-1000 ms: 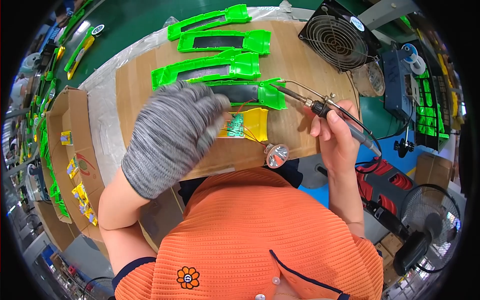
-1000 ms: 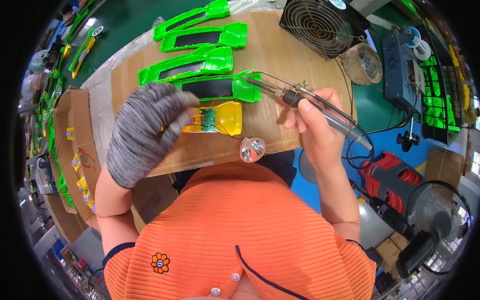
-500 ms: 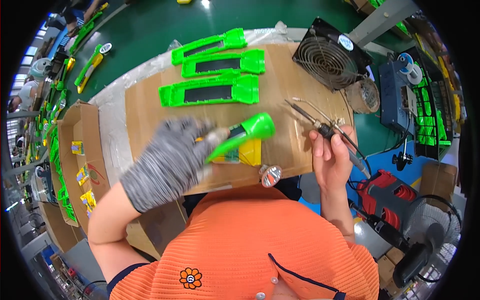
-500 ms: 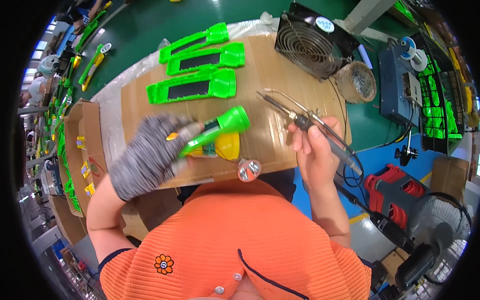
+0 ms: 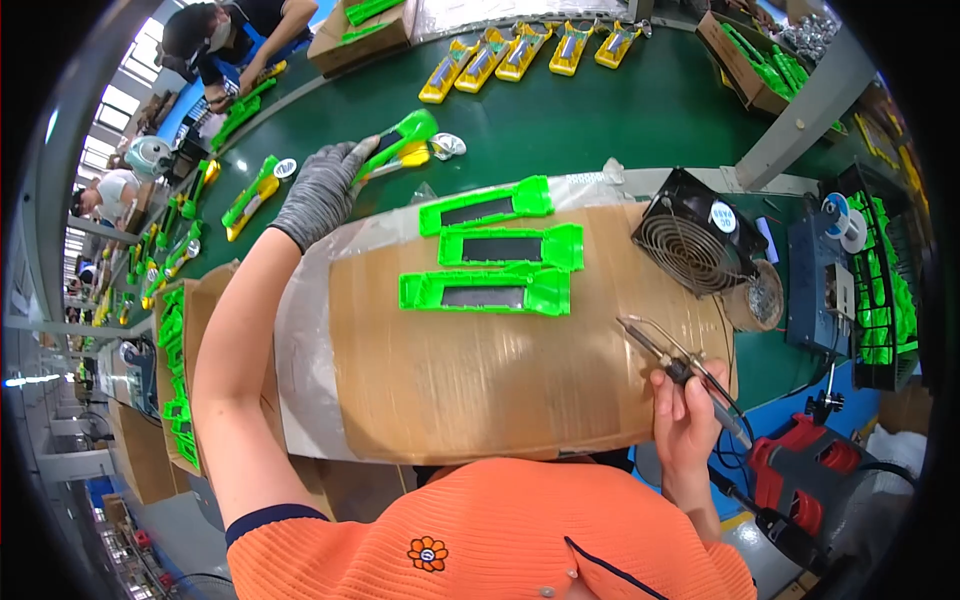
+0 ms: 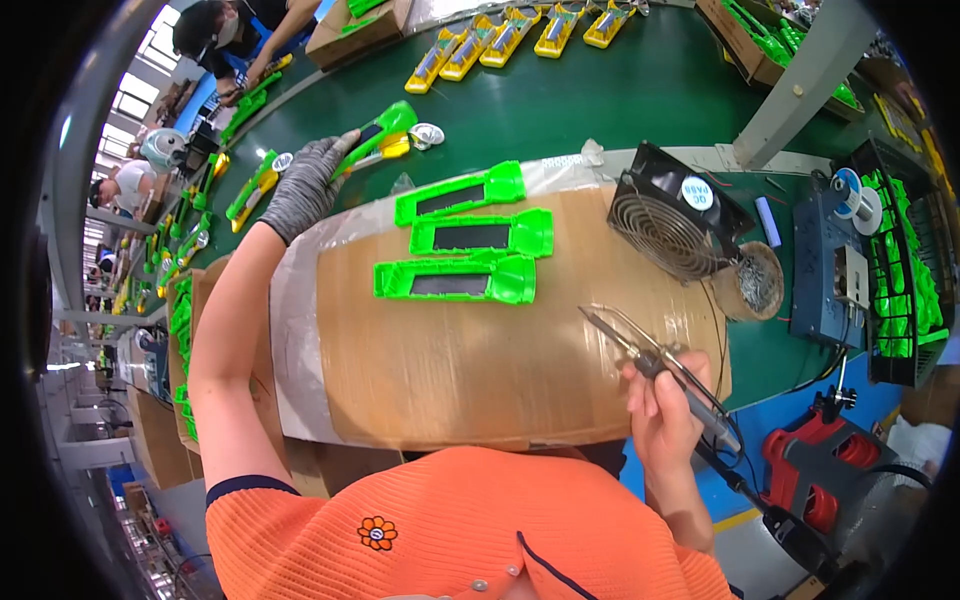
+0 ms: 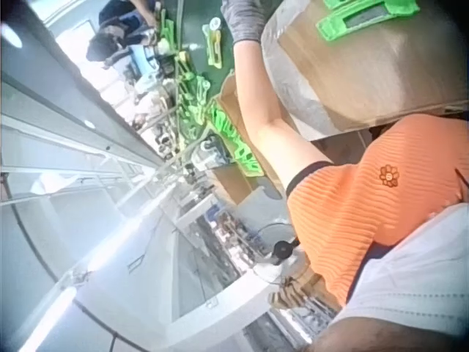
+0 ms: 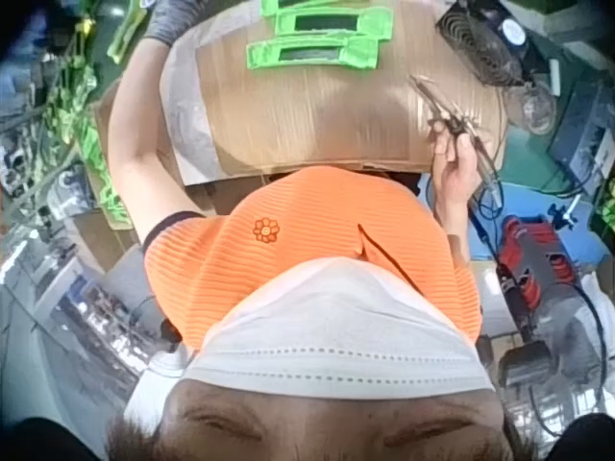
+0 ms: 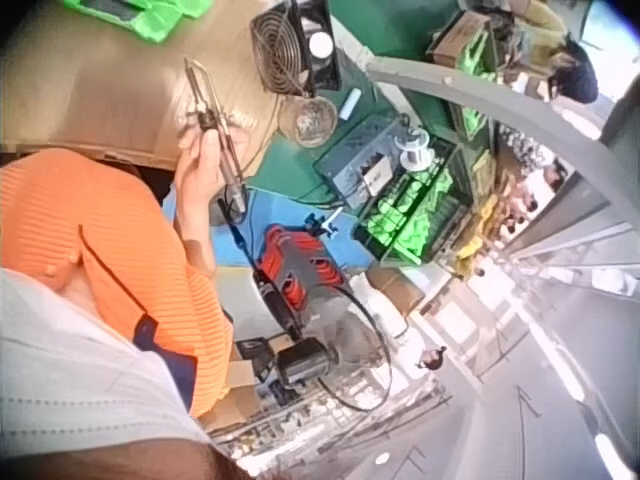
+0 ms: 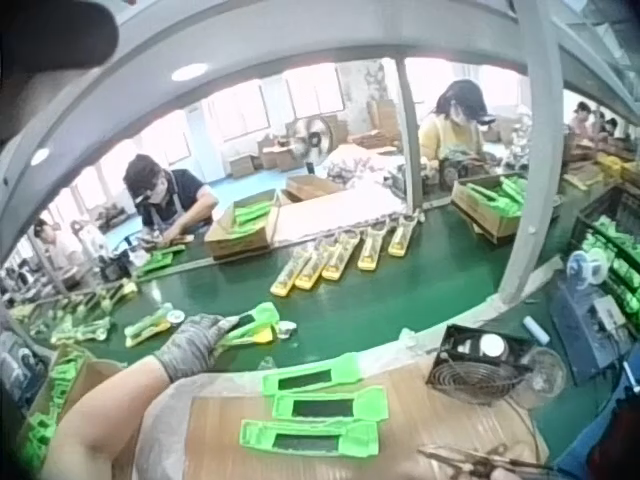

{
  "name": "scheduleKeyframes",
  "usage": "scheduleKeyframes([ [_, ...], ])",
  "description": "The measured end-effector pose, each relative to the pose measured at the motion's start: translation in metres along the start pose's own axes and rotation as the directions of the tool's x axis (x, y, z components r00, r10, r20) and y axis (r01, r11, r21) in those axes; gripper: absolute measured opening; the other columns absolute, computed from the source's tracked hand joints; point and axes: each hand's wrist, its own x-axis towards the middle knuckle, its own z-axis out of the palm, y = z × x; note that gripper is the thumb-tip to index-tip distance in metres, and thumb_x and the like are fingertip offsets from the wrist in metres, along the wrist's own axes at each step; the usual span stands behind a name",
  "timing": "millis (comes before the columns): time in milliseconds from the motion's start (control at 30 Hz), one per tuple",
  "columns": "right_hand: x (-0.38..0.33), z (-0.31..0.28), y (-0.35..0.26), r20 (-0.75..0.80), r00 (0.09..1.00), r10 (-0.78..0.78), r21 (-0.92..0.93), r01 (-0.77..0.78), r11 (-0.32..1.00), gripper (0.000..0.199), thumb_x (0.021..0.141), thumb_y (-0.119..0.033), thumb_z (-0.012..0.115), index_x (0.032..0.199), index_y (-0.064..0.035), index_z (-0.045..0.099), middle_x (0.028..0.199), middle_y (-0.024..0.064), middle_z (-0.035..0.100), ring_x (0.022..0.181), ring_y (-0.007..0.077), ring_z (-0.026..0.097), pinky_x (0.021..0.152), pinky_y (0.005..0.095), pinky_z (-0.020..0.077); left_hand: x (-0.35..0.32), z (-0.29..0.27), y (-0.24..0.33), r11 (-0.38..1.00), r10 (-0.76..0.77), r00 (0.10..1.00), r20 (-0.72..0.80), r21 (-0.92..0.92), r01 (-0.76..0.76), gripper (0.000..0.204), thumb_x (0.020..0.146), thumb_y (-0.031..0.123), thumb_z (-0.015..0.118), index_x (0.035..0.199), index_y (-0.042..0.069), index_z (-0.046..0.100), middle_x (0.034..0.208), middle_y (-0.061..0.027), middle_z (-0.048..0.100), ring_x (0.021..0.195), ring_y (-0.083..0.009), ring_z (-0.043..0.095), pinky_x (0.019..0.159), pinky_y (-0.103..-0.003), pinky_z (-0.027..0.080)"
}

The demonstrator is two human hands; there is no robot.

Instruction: Soldering electrical components into flashlight bodies on a factory assembly line.

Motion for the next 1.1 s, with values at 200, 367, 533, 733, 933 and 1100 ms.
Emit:
scheduleKeyframes([
  [200, 0.000, -0.001, -0.004, -0.053, 0.998, 0.033, -0.041, -0.035, 0.999, 0.021, 0.092, -0.012, 0.061, 0.096, -0.0089, 0.041, 0.063, 0.0020, 0.044, 0.052, 0.0132, 0.047, 0.080, 0.0391, 0.0523, 0.047, 0.016, -0.043, 0.719, -0.163, 0.986, 0.030, -0.681, 0.140, 0.068, 0.090, 0.035, 0.072, 0.146, 0.008, 0.045, 0.141, -0.0213, 0.052, 0.131, -0.0335, 0.051, 0.111, -0.038, 0.039],
  [367, 0.000, 0.001, -0.007, -0.081, 0.996, 0.040, -0.032, -0.043, 0.999, 0.023, 0.092, -0.014, 0.063, 0.099, -0.0092, 0.041, 0.064, 0.0023, 0.046, 0.054, 0.0142, 0.050, 0.080, 0.0398, 0.0526, 0.171, 0.024, -0.037, 0.694, -0.308, 0.946, 0.101, -0.657, 0.296, 0.066, 0.088, 0.042, 0.069, 0.138, 0.002, 0.053, 0.128, -0.0175, 0.065, 0.119, -0.0272, 0.062, 0.099, -0.033, 0.047],
  [533, -0.002, -0.002, -0.003, -0.079, 0.997, 0.023, -0.019, -0.025, 1.000, 0.022, 0.092, -0.011, 0.062, 0.101, -0.0085, 0.042, 0.062, 0.0023, 0.046, 0.055, 0.0155, 0.051, 0.079, 0.0401, 0.0525, 0.227, 0.055, 0.004, 0.948, -0.284, 0.931, 0.229, -0.078, 0.309, 0.049, 0.075, 0.027, 0.074, 0.119, 0.007, 0.065, 0.109, -0.0179, 0.071, 0.102, -0.0313, 0.067, 0.091, -0.040, 0.051],
  [733, 0.002, 0.002, -0.003, -0.028, 1.000, -0.010, -0.011, 0.010, 1.000, 0.019, 0.093, -0.011, 0.060, 0.102, -0.0080, 0.044, 0.064, 0.0017, 0.045, 0.054, 0.0147, 0.048, 0.078, 0.0389, 0.0516, 0.159, 0.014, -0.040, 0.944, -0.291, 0.941, -0.170, -0.212, 0.253, 0.032, 0.076, 0.020, 0.062, 0.105, 0.008, 0.070, 0.101, -0.0194, 0.070, 0.095, -0.0372, 0.067, 0.086, -0.043, 0.053],
  [933, 0.002, 0.004, -0.004, -0.059, 0.998, -0.029, 0.019, 0.030, 0.999, 0.010, 0.096, -0.013, 0.055, 0.100, -0.0103, 0.046, 0.063, -0.0015, 0.038, 0.062, 0.0125, 0.045, 0.088, 0.0408, 0.0455, -0.012, -0.091, 0.062, 0.856, 0.026, 0.972, -0.234, -0.496, -0.143, 0.059, 0.084, -0.001, 0.065, 0.141, 0.006, 0.053, 0.139, -0.0113, 0.059, 0.122, -0.0215, 0.060, 0.102, -0.033, 0.047],
  [1100, 0.003, 0.001, 0.001, -0.017, 0.998, -0.053, 0.072, 0.054, 0.996, 0.005, 0.098, -0.013, 0.052, 0.102, -0.0111, 0.048, 0.065, -0.0020, 0.039, 0.065, 0.0125, 0.045, 0.090, 0.0415, 0.0436, -0.130, -0.079, 0.172, 0.770, 0.270, 0.958, -0.091, -0.577, -0.272, 0.062, 0.082, 0.006, 0.067, 0.142, 0.009, 0.048, 0.123, -0.0147, 0.064, 0.111, -0.0328, 0.062, 0.097, -0.042, 0.049],
])
